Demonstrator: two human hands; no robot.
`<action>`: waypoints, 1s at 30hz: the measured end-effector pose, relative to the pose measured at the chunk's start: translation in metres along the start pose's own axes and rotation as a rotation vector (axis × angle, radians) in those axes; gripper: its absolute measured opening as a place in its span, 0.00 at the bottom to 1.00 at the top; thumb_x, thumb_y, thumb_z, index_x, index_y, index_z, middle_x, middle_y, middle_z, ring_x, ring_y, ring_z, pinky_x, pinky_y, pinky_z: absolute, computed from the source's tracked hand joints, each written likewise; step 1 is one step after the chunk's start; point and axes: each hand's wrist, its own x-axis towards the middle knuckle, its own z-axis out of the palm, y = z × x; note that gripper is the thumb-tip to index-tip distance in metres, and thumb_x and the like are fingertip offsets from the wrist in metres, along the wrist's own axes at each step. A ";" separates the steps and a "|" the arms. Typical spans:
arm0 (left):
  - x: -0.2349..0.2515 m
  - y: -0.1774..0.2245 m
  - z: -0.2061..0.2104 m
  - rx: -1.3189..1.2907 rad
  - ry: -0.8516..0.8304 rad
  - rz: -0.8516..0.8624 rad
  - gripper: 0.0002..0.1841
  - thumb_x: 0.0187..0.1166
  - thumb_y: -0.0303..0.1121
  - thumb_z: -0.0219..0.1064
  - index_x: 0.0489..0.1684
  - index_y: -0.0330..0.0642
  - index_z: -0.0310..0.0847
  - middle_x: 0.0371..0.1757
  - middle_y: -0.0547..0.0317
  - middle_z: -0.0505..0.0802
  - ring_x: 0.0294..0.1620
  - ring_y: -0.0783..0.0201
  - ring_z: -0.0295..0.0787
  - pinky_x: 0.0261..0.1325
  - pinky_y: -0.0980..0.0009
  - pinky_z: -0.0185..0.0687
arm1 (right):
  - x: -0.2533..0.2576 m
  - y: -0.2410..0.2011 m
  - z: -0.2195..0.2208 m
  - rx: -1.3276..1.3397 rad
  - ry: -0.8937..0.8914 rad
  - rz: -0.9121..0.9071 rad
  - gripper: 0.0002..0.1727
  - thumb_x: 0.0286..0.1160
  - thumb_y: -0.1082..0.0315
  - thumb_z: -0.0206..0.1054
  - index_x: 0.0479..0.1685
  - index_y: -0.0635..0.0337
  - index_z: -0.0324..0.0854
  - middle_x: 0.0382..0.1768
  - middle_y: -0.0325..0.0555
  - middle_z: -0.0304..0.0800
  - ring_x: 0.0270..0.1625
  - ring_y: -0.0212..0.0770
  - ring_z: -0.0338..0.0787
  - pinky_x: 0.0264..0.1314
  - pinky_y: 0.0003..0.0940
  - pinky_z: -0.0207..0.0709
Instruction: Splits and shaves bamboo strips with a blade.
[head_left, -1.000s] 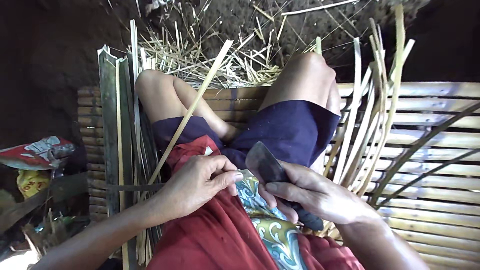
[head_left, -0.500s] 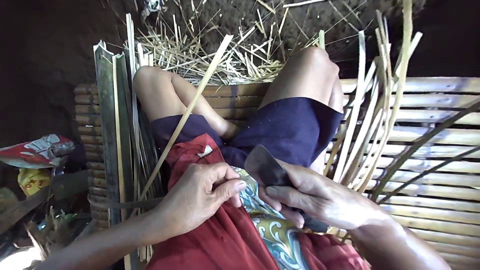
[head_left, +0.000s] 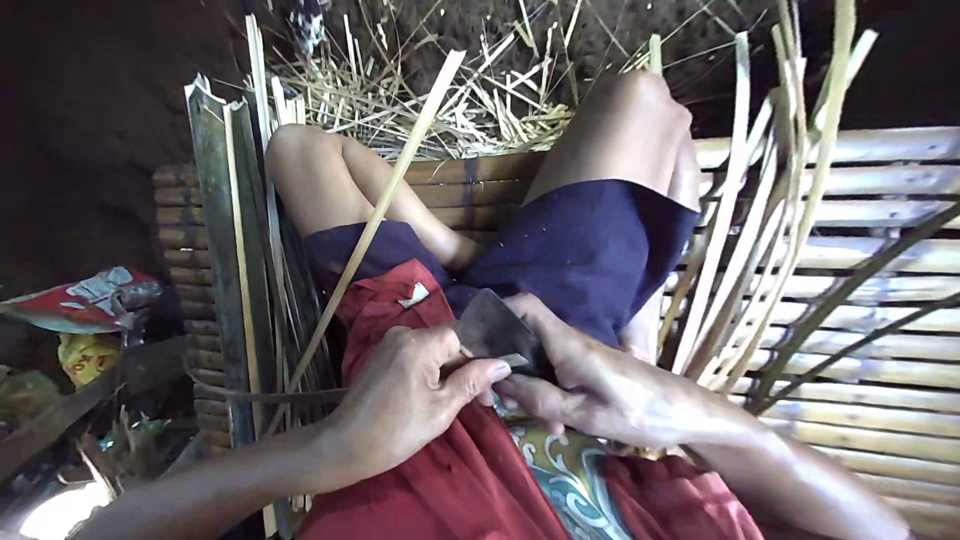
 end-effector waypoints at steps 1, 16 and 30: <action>0.001 0.000 0.001 0.022 0.022 -0.010 0.10 0.83 0.37 0.68 0.39 0.41 0.90 0.32 0.72 0.95 0.34 0.87 0.89 0.42 0.88 0.84 | 0.002 0.004 0.000 -0.063 0.028 -0.039 0.27 0.82 0.59 0.64 0.77 0.54 0.61 0.41 0.31 0.84 0.36 0.11 0.82 0.40 0.09 0.79; 0.141 -0.001 0.022 -0.846 0.034 0.065 0.26 0.95 0.47 0.32 0.44 0.57 0.82 0.40 0.73 0.91 0.44 0.79 0.88 0.49 0.78 0.85 | 0.039 0.018 -0.056 -0.390 0.873 -0.355 0.15 0.72 0.53 0.72 0.27 0.55 0.88 0.18 0.28 0.82 0.20 0.17 0.78 0.22 0.15 0.71; 0.150 0.014 0.031 -1.054 -0.063 -0.056 0.23 0.92 0.45 0.43 0.27 0.55 0.80 0.32 0.70 0.89 0.39 0.74 0.87 0.52 0.74 0.84 | 0.031 0.028 -0.063 -0.372 1.160 -0.462 0.17 0.74 0.51 0.71 0.29 0.57 0.85 0.19 0.28 0.82 0.22 0.16 0.79 0.25 0.18 0.74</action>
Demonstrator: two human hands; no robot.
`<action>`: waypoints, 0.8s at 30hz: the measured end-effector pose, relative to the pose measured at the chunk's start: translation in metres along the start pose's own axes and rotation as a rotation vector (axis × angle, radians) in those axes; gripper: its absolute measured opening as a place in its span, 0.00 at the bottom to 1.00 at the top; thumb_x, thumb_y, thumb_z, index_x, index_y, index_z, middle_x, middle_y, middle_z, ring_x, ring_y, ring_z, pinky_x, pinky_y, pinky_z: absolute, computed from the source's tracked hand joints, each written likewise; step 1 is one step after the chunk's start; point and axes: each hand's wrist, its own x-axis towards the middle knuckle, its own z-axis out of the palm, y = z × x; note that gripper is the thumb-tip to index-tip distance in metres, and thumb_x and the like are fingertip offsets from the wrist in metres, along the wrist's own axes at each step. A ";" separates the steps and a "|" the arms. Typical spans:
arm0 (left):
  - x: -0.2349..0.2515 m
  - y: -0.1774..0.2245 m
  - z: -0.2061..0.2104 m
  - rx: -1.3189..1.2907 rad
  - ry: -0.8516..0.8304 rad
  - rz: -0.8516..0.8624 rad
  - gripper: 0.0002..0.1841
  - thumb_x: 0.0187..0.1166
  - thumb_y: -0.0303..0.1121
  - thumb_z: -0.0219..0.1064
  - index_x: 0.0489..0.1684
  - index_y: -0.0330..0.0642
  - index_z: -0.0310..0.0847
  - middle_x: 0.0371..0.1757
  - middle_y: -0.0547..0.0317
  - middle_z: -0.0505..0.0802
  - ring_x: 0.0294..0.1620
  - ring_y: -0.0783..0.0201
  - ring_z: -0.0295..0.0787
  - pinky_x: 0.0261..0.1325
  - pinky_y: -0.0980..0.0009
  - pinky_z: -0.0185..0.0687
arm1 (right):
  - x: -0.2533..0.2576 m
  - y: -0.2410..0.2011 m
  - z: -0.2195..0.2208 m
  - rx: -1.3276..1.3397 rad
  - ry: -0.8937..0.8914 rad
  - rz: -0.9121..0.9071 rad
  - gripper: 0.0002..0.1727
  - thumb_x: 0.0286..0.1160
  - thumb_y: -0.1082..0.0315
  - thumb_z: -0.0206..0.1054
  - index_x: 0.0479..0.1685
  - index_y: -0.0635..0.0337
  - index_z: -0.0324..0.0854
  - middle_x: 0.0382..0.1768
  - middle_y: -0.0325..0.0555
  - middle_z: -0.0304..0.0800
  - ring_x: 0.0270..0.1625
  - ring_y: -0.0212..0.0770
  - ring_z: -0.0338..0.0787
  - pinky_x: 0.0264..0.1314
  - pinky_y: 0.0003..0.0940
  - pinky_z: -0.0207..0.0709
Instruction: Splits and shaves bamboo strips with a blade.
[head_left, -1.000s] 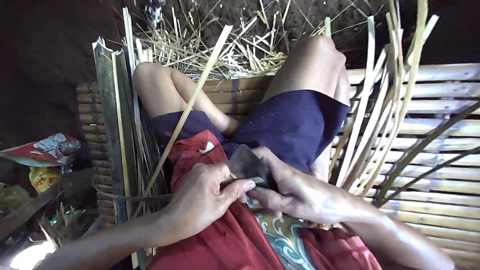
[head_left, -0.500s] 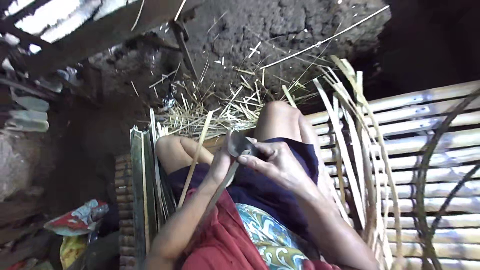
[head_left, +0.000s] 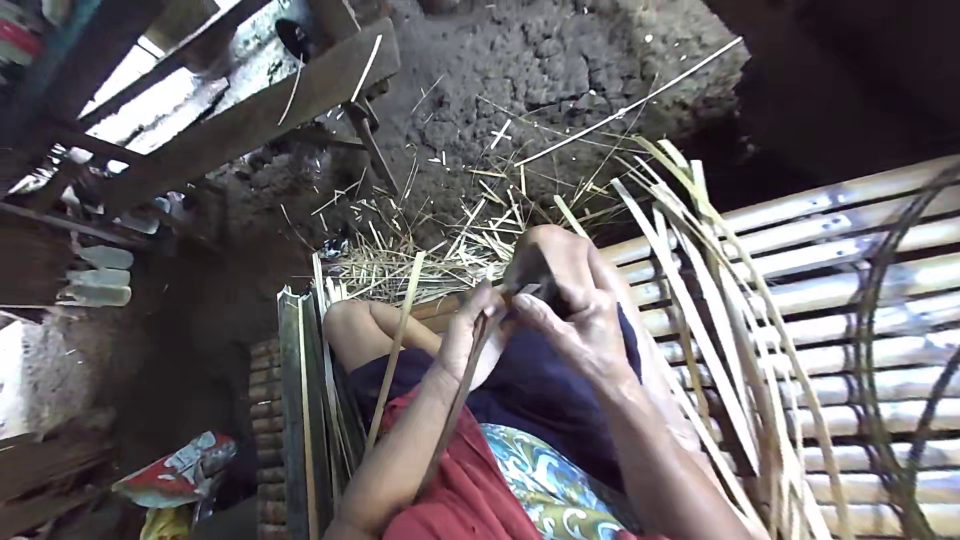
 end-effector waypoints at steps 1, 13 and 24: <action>0.000 0.001 0.005 -0.047 0.160 0.035 0.25 0.93 0.47 0.42 0.23 0.55 0.78 0.28 0.71 0.88 0.35 0.74 0.88 0.45 0.75 0.86 | -0.005 -0.004 0.005 0.029 -0.040 -0.038 0.18 0.73 0.52 0.72 0.28 0.58 0.85 0.20 0.30 0.83 0.23 0.17 0.80 0.26 0.18 0.76; -0.006 0.003 0.008 0.060 0.017 0.092 0.19 0.90 0.41 0.42 0.38 0.57 0.82 0.35 0.73 0.89 0.37 0.78 0.87 0.43 0.79 0.84 | 0.001 -0.016 0.000 -0.081 0.021 -0.200 0.22 0.68 0.49 0.77 0.37 0.64 0.88 0.31 0.39 0.91 0.35 0.22 0.88 0.40 0.23 0.84; -0.015 0.011 0.008 0.088 -0.089 0.076 0.19 0.89 0.38 0.40 0.39 0.55 0.80 0.35 0.73 0.89 0.37 0.79 0.86 0.44 0.80 0.82 | 0.005 -0.023 0.000 -0.114 -0.004 -0.274 0.26 0.68 0.47 0.76 0.42 0.67 0.90 0.33 0.41 0.92 0.36 0.21 0.87 0.42 0.21 0.82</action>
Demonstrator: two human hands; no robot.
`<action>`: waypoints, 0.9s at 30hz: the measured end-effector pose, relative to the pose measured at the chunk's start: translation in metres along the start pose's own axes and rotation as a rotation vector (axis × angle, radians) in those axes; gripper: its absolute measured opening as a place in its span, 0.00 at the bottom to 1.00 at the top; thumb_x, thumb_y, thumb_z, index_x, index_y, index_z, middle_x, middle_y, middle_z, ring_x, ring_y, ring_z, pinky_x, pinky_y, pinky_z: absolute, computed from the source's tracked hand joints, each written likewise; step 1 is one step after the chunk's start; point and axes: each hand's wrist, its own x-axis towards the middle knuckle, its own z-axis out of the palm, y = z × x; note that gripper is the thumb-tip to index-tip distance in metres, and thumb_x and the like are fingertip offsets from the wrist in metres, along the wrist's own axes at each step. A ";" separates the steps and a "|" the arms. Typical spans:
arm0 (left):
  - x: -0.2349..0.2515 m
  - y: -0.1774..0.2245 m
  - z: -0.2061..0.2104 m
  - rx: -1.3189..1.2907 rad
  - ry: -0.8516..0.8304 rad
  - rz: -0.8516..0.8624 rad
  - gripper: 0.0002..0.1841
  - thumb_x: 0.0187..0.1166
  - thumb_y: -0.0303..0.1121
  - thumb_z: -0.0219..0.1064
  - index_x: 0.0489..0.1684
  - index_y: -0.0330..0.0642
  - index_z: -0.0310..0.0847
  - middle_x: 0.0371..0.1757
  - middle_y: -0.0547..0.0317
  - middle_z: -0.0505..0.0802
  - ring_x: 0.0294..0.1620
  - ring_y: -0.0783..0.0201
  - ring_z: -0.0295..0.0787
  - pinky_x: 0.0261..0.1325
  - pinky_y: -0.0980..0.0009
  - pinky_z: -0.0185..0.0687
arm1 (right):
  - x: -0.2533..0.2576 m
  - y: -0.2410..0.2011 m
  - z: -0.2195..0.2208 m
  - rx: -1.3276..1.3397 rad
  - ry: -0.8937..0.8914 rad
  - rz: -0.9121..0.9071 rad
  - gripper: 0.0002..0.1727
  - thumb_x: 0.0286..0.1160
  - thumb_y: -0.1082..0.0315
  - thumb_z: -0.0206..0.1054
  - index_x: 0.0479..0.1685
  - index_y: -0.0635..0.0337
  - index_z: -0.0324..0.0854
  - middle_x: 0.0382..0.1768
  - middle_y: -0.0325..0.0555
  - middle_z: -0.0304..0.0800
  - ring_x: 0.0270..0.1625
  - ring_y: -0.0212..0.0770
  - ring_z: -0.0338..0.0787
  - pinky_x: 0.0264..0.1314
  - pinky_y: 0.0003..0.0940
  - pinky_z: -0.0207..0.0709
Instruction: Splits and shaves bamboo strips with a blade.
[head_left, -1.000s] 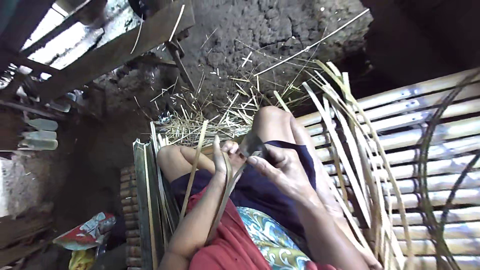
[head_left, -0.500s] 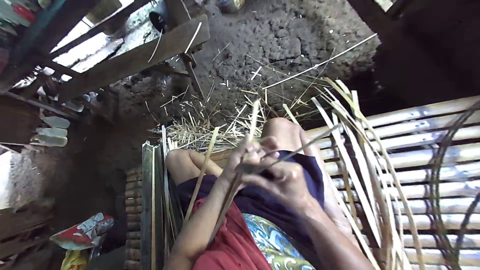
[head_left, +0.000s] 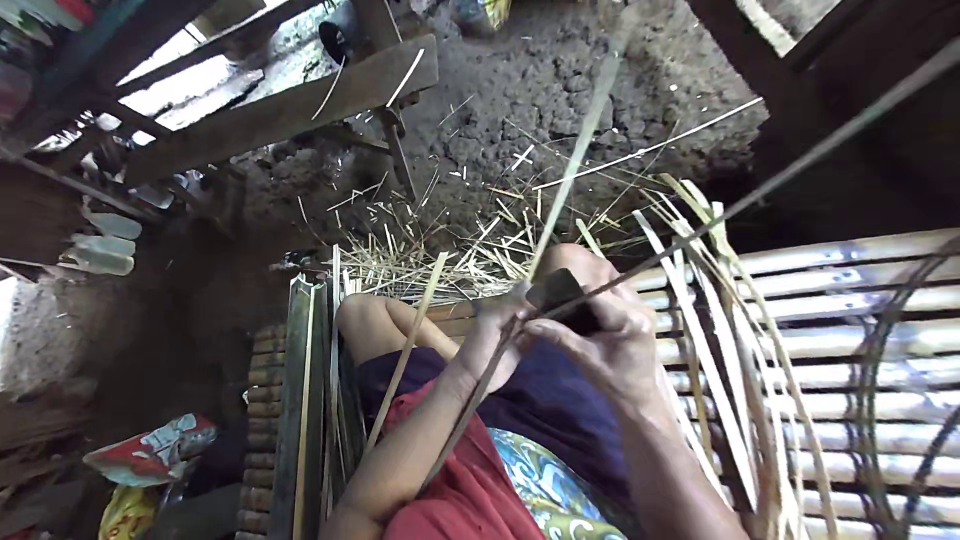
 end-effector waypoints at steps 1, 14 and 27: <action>0.000 0.001 0.001 -0.018 0.095 0.042 0.22 0.91 0.42 0.37 0.37 0.56 0.81 0.37 0.72 0.91 0.39 0.78 0.87 0.46 0.79 0.83 | -0.005 -0.003 0.003 0.031 -0.028 0.001 0.25 0.70 0.47 0.76 0.40 0.66 0.89 0.31 0.39 0.91 0.35 0.19 0.87 0.41 0.19 0.83; -0.011 0.008 -0.013 -0.044 0.101 0.160 0.24 0.93 0.49 0.37 0.42 0.58 0.84 0.43 0.72 0.92 0.43 0.77 0.89 0.45 0.79 0.85 | -0.015 -0.015 0.022 0.127 -0.202 0.006 0.26 0.74 0.44 0.73 0.42 0.63 0.90 0.32 0.39 0.93 0.34 0.23 0.89 0.38 0.24 0.85; -0.015 0.020 -0.031 -0.112 0.211 0.266 0.24 0.93 0.50 0.39 0.34 0.58 0.82 0.38 0.71 0.90 0.48 0.71 0.89 0.61 0.69 0.84 | -0.029 -0.028 0.039 0.130 -0.307 -0.061 0.24 0.76 0.44 0.71 0.35 0.61 0.90 0.28 0.41 0.93 0.31 0.27 0.89 0.36 0.27 0.84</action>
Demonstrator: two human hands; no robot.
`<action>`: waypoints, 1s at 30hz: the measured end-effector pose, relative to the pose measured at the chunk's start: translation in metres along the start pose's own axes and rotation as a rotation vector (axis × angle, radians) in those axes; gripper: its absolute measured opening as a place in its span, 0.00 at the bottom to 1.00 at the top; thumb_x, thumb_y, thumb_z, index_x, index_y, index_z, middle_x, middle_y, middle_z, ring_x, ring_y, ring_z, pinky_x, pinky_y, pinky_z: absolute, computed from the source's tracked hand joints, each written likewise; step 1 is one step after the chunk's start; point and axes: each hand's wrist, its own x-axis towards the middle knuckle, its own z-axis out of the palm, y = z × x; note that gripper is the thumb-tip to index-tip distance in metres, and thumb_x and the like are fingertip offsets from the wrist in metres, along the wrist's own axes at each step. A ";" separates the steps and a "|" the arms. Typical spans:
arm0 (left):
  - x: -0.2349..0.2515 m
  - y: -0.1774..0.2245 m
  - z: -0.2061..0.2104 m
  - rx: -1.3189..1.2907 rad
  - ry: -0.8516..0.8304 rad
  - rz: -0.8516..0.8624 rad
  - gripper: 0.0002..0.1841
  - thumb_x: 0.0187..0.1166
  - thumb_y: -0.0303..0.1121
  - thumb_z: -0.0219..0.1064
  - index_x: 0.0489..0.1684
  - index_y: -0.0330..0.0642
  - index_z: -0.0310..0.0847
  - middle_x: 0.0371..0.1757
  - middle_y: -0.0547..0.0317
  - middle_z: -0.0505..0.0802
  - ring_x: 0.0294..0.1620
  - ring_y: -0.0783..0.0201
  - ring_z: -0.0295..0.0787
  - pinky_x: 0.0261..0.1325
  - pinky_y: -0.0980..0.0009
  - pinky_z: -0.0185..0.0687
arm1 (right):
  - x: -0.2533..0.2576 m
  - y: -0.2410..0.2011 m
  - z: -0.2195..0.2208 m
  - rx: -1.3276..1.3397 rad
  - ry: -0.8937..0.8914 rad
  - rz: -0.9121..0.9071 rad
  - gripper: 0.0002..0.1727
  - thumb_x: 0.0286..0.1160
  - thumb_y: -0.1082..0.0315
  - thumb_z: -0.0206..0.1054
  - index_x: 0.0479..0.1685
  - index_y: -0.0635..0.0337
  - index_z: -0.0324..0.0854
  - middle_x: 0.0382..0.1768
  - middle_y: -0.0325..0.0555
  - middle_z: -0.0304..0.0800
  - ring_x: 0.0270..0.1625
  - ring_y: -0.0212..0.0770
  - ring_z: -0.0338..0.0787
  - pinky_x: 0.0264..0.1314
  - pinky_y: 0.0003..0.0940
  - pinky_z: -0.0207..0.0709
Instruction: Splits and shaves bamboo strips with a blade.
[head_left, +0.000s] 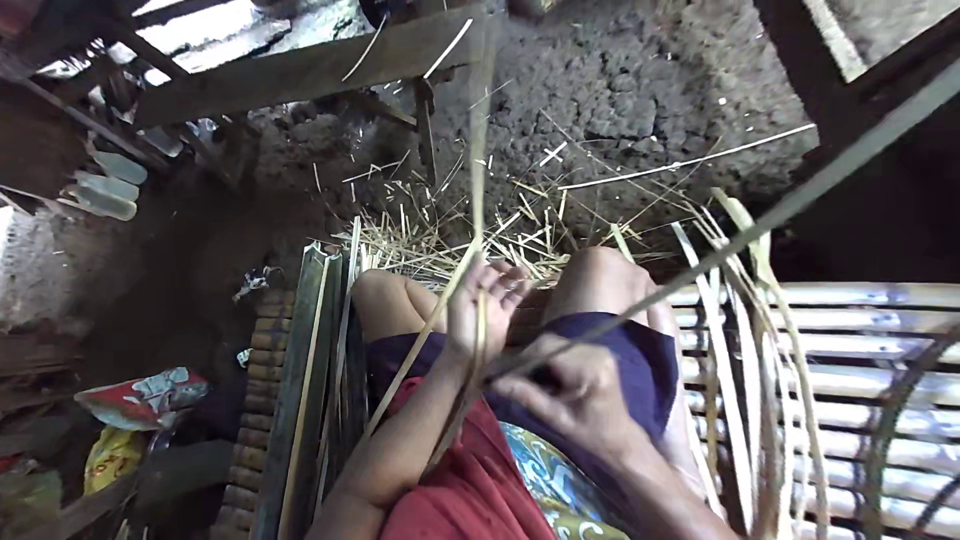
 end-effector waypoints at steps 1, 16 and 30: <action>0.005 0.003 -0.001 -0.067 0.125 0.033 0.25 0.94 0.50 0.39 0.27 0.58 0.79 0.33 0.71 0.88 0.47 0.69 0.89 0.62 0.66 0.83 | -0.010 -0.004 0.010 0.001 -0.058 -0.042 0.25 0.78 0.43 0.69 0.31 0.59 0.89 0.26 0.42 0.92 0.29 0.31 0.89 0.35 0.31 0.84; -0.006 0.016 -0.029 -0.063 -0.003 0.104 0.26 0.92 0.57 0.45 0.22 0.60 0.77 0.29 0.72 0.85 0.39 0.73 0.88 0.51 0.74 0.86 | -0.011 -0.005 0.034 -0.024 -0.127 -0.058 0.26 0.80 0.42 0.67 0.28 0.57 0.88 0.23 0.43 0.90 0.26 0.34 0.86 0.31 0.33 0.79; -0.071 0.009 -0.062 -0.431 0.250 0.126 0.32 0.94 0.54 0.40 0.12 0.54 0.73 0.09 0.74 0.74 0.12 0.76 0.74 0.24 0.80 0.76 | -0.017 -0.018 0.040 0.092 -0.401 -0.017 0.32 0.80 0.36 0.61 0.31 0.58 0.88 0.23 0.42 0.89 0.26 0.34 0.87 0.29 0.34 0.79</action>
